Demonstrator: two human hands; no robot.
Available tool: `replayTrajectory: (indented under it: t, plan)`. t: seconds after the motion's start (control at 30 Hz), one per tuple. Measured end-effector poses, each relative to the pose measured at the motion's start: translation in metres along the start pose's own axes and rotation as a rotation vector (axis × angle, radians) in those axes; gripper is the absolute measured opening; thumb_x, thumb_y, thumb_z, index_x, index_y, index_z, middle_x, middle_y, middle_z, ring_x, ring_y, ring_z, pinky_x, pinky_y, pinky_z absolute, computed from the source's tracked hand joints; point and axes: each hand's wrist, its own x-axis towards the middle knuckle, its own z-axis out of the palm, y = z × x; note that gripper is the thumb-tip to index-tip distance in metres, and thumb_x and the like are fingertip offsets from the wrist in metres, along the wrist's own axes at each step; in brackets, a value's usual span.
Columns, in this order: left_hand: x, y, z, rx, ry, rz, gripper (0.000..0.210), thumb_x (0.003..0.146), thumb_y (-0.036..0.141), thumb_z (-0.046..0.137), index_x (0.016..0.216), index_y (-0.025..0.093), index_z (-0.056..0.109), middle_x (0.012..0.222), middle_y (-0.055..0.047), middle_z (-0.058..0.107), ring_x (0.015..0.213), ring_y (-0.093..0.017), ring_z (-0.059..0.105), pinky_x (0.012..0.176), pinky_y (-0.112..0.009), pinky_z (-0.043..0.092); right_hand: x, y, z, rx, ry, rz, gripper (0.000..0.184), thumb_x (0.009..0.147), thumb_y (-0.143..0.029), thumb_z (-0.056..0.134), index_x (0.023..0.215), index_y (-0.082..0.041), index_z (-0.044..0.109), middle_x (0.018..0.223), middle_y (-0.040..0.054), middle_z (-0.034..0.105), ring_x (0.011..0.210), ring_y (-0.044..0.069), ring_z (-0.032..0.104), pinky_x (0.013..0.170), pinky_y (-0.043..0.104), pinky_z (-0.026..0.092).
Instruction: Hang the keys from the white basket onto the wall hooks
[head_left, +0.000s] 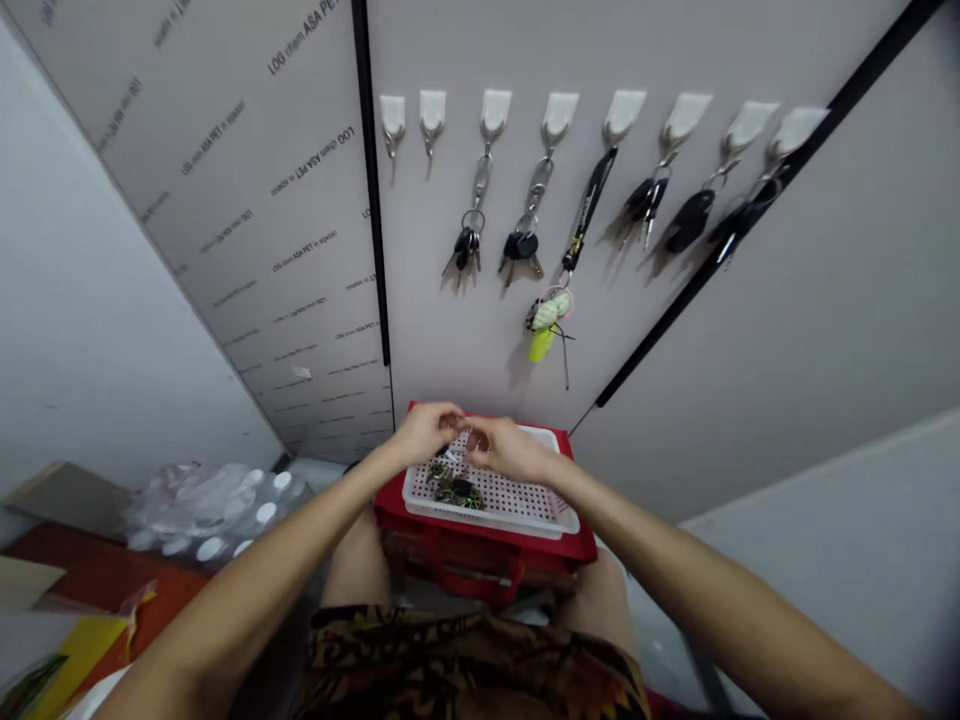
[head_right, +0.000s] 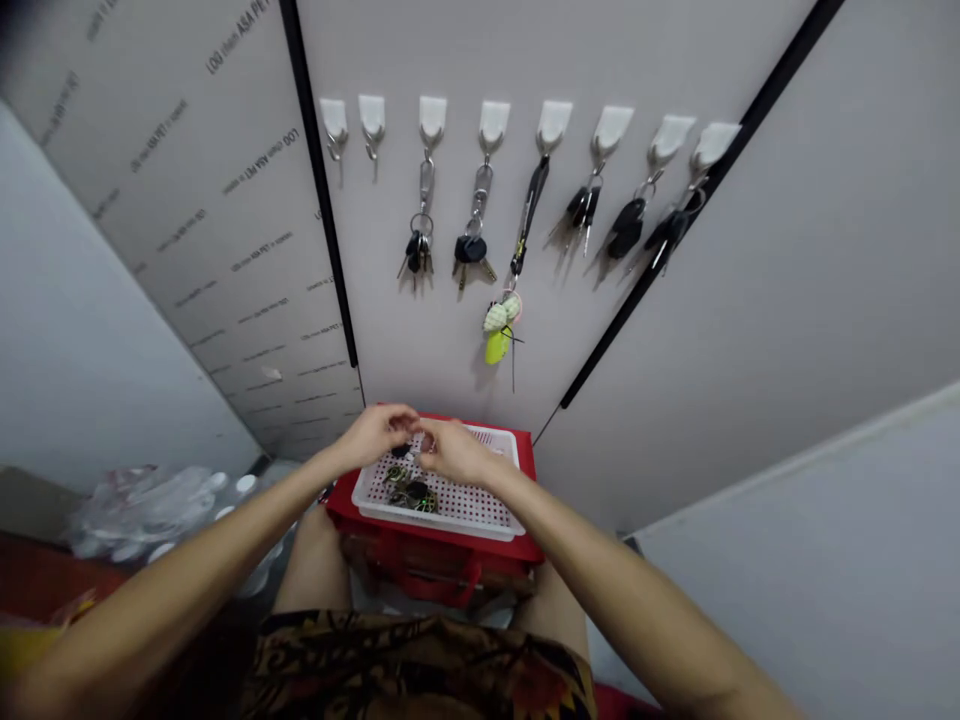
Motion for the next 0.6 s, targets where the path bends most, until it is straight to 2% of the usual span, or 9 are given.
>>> replayTrajectory:
  t: [0.1, 0.2, 0.3, 0.37, 0.5, 0.6]
  plan:
    - [-0.024, -0.016, 0.015, 0.117, -0.043, -0.013, 0.024, 0.060, 0.010, 0.040, 0.078, 0.016, 0.056, 0.072, -0.002, 0.059, 0.068, -0.012, 0.051, 0.064, -0.022, 0.038, -0.018, 0.011, 0.033, -0.049, -0.118, 0.082, 0.026, 0.054, -0.020, 0.052, 0.080, -0.018, 0.056, 0.058, -0.0014, 0.053, 0.050, 0.009, 0.043, 0.048, 0.019, 0.032]
    - [-0.031, -0.017, 0.017, 0.199, -0.048, 0.020, 0.026, 0.062, 0.010, 0.038, 0.080, 0.017, 0.055, 0.080, -0.003, 0.058, 0.075, -0.012, 0.050, 0.070, -0.021, 0.037, -0.020, 0.016, 0.043, -0.078, -0.143, 0.086, 0.022, 0.052, -0.019, 0.053, 0.073, -0.018, 0.058, 0.058, -0.0017, 0.053, 0.051, 0.009, 0.043, 0.048, 0.019, 0.030]
    - [-0.030, -0.013, 0.015, 0.286, -0.115, 0.030, 0.029, 0.061, 0.008, 0.038, 0.082, 0.019, 0.055, 0.082, -0.003, 0.058, 0.078, -0.013, 0.049, 0.073, -0.022, 0.036, -0.017, 0.025, 0.040, -0.034, -0.137, 0.141, 0.020, 0.050, -0.017, 0.054, 0.069, -0.018, 0.057, 0.053, -0.0032, 0.050, 0.047, 0.008, 0.040, 0.045, 0.018, 0.029]
    - [-0.029, -0.011, 0.015, 0.334, -0.147, 0.032, 0.032, 0.060, 0.007, 0.037, 0.084, 0.018, 0.055, 0.083, -0.003, 0.057, 0.080, -0.014, 0.049, 0.074, -0.023, 0.036, -0.015, 0.031, 0.035, 0.020, -0.089, 0.184, 0.014, 0.053, -0.017, 0.052, 0.066, -0.017, 0.056, 0.049, -0.0040, 0.048, 0.045, 0.007, 0.039, 0.043, 0.017, 0.028]
    - [-0.029, -0.009, 0.018, 0.376, -0.161, 0.032, 0.037, 0.060, 0.009, 0.038, 0.093, 0.018, 0.051, 0.093, -0.004, 0.055, 0.086, -0.015, 0.047, 0.077, -0.024, 0.034, -0.011, 0.037, 0.023, 0.233, -0.020, 0.274, 0.013, 0.063, -0.020, 0.041, 0.065, -0.016, 0.053, 0.040, -0.0062, 0.040, 0.037, 0.006, 0.036, 0.039, 0.017, 0.028]
    - [-0.028, -0.007, 0.022, 0.384, -0.192, 0.028, 0.037, 0.058, 0.016, 0.044, 0.094, 0.019, 0.050, 0.094, -0.005, 0.055, 0.086, -0.018, 0.047, 0.075, -0.026, 0.034, -0.005, 0.032, 0.013, 0.371, 0.020, 0.260, 0.012, 0.064, -0.023, 0.041, 0.066, -0.015, 0.050, 0.039, -0.0073, 0.039, 0.036, 0.006, 0.036, 0.038, 0.017, 0.028]
